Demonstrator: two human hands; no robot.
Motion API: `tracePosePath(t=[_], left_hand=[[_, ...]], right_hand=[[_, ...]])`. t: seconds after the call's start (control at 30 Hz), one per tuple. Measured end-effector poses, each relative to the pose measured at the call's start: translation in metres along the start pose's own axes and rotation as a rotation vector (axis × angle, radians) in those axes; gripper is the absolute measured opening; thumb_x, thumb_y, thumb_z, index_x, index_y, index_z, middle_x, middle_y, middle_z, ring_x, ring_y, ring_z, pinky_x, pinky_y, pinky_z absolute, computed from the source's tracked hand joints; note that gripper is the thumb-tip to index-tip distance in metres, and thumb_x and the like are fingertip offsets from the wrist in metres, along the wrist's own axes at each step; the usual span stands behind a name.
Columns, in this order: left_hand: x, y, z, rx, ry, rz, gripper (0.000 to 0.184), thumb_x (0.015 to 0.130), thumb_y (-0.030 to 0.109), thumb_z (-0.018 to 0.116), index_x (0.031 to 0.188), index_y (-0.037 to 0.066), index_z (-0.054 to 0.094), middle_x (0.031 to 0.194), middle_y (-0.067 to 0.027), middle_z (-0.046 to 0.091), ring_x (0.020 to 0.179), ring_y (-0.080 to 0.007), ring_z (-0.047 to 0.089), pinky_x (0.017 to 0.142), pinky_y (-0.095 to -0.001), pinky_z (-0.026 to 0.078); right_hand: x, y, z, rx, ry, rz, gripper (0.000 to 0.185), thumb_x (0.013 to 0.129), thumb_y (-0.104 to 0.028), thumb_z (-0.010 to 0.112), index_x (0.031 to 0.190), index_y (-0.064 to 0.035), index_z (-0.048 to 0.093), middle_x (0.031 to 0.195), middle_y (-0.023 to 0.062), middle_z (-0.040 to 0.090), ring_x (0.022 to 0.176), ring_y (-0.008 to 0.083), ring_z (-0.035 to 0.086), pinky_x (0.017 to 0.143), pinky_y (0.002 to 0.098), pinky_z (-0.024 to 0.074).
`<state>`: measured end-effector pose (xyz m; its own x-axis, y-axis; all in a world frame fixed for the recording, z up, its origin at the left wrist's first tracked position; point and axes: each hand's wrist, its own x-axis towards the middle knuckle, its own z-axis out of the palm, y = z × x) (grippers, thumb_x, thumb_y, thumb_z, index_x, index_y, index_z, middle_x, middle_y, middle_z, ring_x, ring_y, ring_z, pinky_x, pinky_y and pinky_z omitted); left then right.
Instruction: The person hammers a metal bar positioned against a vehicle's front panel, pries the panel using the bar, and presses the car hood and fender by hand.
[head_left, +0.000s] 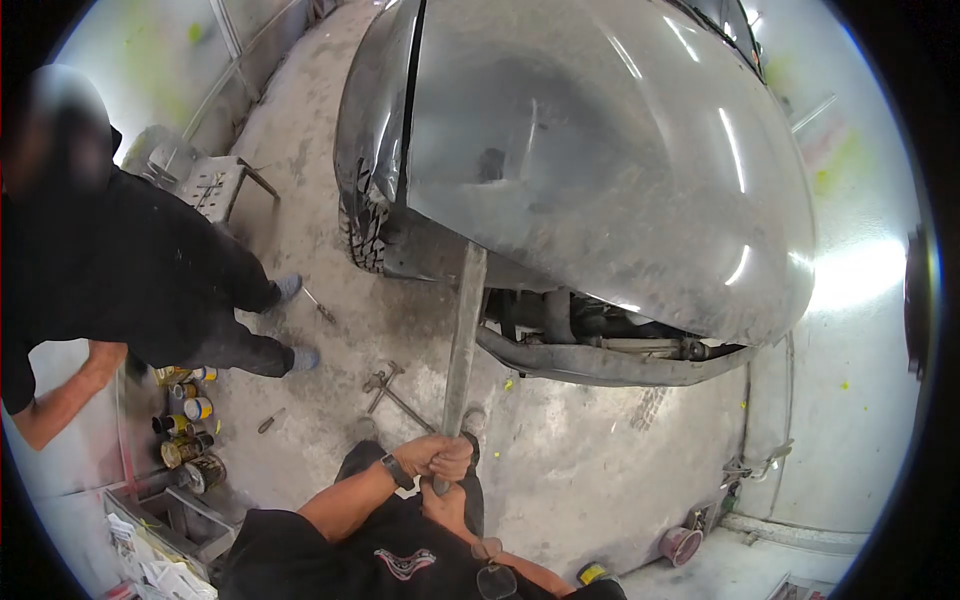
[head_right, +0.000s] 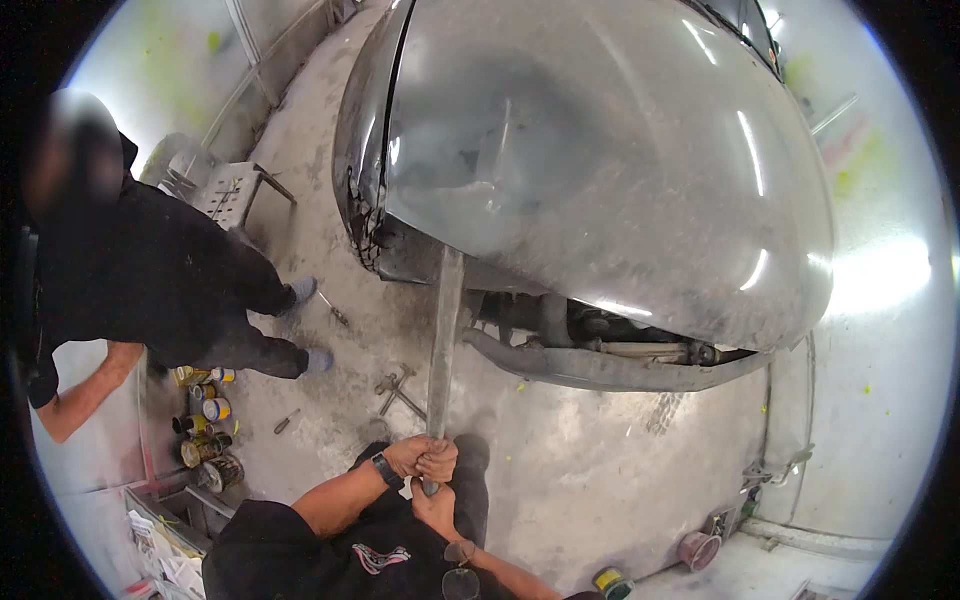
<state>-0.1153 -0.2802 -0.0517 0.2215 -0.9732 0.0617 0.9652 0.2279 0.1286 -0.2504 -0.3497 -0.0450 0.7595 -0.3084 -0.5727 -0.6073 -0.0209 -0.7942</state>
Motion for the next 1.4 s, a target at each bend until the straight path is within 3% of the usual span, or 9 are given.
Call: tracePosePath(t=[0.33,0.53,0.63,0.73,0.83,1.03,1.07,1.17,1.4], left_hand=[[0.004,0.008,0.014,-0.011,-0.128,0.1,0.053,0.096,0.053,0.057,0.063,0.016,0.039,0.051,0.009,0.036,0.043,-0.0028,0.032,0.043,-0.0212,0.027],[0.003,0.001,0.008,-0.036,-0.184,0.098,0.05,0.093,0.048,0.064,0.062,0.015,0.042,0.05,0.0077,0.038,0.042,-0.0039,0.038,0.045,-0.02,0.031],[-0.002,0.004,0.012,0.005,0.012,0.032,0.048,0.097,0.044,0.059,0.063,0.017,0.041,0.052,0.0082,0.035,0.043,-0.0047,0.034,0.046,-0.0221,0.03],[0.004,0.001,0.03,0.119,0.312,0.011,0.045,0.102,0.037,0.053,0.064,0.017,0.039,0.052,0.0084,0.03,0.045,-0.0061,0.029,0.046,-0.0244,0.028],[0.01,0.002,0.046,0.211,0.377,0.024,0.044,0.105,0.03,0.047,0.064,0.017,0.037,0.053,0.008,0.028,0.046,-0.0069,0.026,0.046,-0.0256,0.026],[0.006,-0.001,0.045,0.2,0.462,0.067,0.043,0.104,0.027,0.048,0.064,0.017,0.037,0.052,0.0062,0.029,0.044,-0.0077,0.027,0.044,-0.0267,0.026],[0.007,-0.003,0.047,0.192,0.481,0.082,0.043,0.104,0.026,0.049,0.064,0.017,0.036,0.051,0.0061,0.029,0.042,-0.0078,0.028,0.042,-0.0267,0.026],[0.009,-0.008,0.048,0.194,0.491,0.089,0.042,0.103,0.026,0.05,0.065,0.017,0.036,0.051,0.0064,0.029,0.042,-0.0075,0.028,0.042,-0.0265,0.025],[0.006,-0.011,0.039,0.251,0.585,0.104,0.034,0.104,0.027,0.05,0.072,0.016,0.047,0.056,0.0085,0.031,0.046,-0.0049,0.029,0.043,-0.0251,0.023]], right_hand=[[-0.009,-0.033,0.001,0.045,-0.067,0.076,0.029,0.086,-0.021,0.069,0.076,0.0042,0.06,0.06,0.0067,0.059,0.054,0.0118,0.056,0.051,0.0325,0.0445],[-0.002,-0.018,-0.001,0.104,-0.104,0.07,0.024,0.086,-0.02,0.067,0.072,-0.0017,0.061,0.055,0.0054,0.057,0.046,0.0144,0.057,0.043,0.0318,0.0435],[-0.001,-0.024,-0.003,0.062,-0.13,0.174,0.024,0.085,-0.019,0.07,0.076,0.0015,0.061,0.059,0.0103,0.06,0.051,0.0155,0.061,0.049,0.0348,0.0465],[-0.013,-0.025,-0.003,-0.031,0.104,-0.038,0.026,0.082,-0.02,0.072,0.077,0.0026,0.06,0.06,0.0139,0.062,0.055,0.0202,0.064,0.054,0.0372,0.0488],[-0.023,-0.045,-0.007,-0.177,0.229,-0.152,0.034,0.079,-0.026,0.074,0.081,0.0048,0.061,0.069,0.0237,0.063,0.07,0.0346,0.068,0.065,0.0428,0.0507],[-0.012,-0.02,0.003,-0.188,0.186,-0.051,0.035,0.08,-0.027,0.074,0.083,0.0066,0.065,0.074,0.0279,0.065,0.074,0.0445,0.067,0.066,0.0458,0.0505],[-0.011,-0.012,0.005,-0.256,0.288,-0.204,0.025,0.08,-0.014,0.068,0.068,0.0073,0.06,0.063,0.0251,0.062,0.061,0.0365,0.067,0.056,0.0421,0.0466],[-0.015,-0.024,-0.002,-0.268,0.256,-0.137,0.023,0.079,-0.01,0.065,0.068,0.0081,0.059,0.065,0.0289,0.06,0.061,0.0391,0.066,0.055,0.0425,0.0461],[-0.011,-0.03,-0.007,0.031,0.027,-0.134,0.033,0.085,-0.018,0.07,0.063,0.0028,0.055,0.055,0.0048,0.055,0.048,0.0132,0.051,0.045,0.0343,0.0403]])
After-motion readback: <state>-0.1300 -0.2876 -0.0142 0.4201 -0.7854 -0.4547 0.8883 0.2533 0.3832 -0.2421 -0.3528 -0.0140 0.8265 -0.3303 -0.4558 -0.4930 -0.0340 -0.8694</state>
